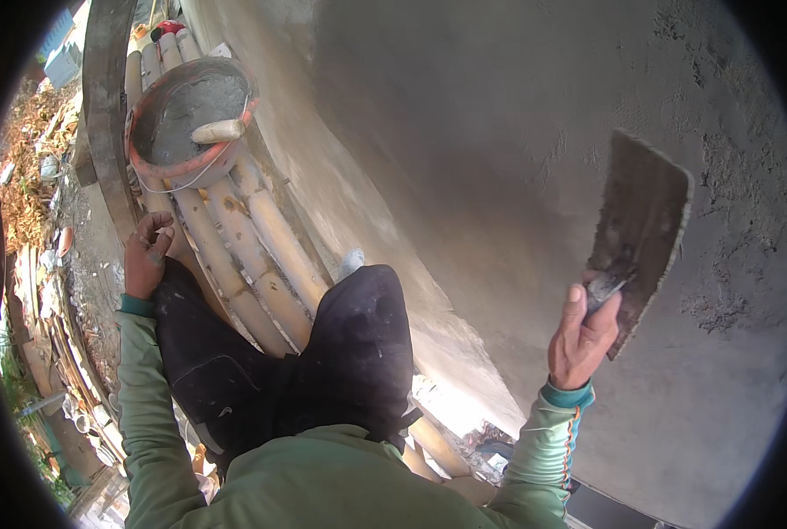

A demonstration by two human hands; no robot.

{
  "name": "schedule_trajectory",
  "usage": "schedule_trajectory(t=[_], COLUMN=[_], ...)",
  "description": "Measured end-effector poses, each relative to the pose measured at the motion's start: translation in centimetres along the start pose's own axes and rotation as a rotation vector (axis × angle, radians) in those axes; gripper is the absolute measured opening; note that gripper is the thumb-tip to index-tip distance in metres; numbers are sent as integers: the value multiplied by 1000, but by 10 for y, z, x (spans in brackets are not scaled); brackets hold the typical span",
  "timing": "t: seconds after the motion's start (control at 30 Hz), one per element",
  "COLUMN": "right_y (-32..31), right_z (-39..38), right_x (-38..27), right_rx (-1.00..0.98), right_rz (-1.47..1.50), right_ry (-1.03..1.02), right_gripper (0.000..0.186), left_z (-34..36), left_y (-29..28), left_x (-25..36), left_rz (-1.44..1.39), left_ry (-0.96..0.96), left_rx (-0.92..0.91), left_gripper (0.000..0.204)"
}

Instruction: The person scoops wet cement from a bucket using a trowel and applies it to a vertical wall. They then use a larger trowel to spread and smooth the cement across the surface, working methodically to create an even finish.

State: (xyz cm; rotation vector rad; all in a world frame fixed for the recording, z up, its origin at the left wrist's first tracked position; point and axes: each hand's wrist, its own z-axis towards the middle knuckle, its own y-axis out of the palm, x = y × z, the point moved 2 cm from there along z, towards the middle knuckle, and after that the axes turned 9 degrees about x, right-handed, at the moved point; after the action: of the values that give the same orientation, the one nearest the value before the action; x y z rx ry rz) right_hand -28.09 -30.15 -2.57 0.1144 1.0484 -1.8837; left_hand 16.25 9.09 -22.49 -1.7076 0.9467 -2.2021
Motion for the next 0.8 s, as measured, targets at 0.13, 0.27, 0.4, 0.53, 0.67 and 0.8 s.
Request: schedule_trajectory(t=[0.13, 0.27, 0.4, 0.53, 0.67, 0.8], right_y=[105, 145, 84, -18, -79, -118], right_z=[-89, -67, 9, 27, -27, -83], right_x=[93, 89, 13, 9, 60, 97], right_rx=[-463, -296, 66, 487, 726, 804], right_rz=[-522, -538, -399, -124, 399, 789], right_ry=[-175, -286, -184, -35, 144, 444], right_gripper=[27, 29, 29, 29, 30, 36], left_z=[4, 9, 25, 44, 60, 62], left_y=[18, 11, 10, 15, 2, 12], left_x=[2, -7, -49, -44, -84, -118], left_rz=[-33, 0, 20, -154, -186, -182], left_ry=[-6, 18, 123, -335, -405, -312], left_rx=[-36, -34, -64, -306, -345, -394], left_gripper=[31, 32, 27, 21, 25, 20])
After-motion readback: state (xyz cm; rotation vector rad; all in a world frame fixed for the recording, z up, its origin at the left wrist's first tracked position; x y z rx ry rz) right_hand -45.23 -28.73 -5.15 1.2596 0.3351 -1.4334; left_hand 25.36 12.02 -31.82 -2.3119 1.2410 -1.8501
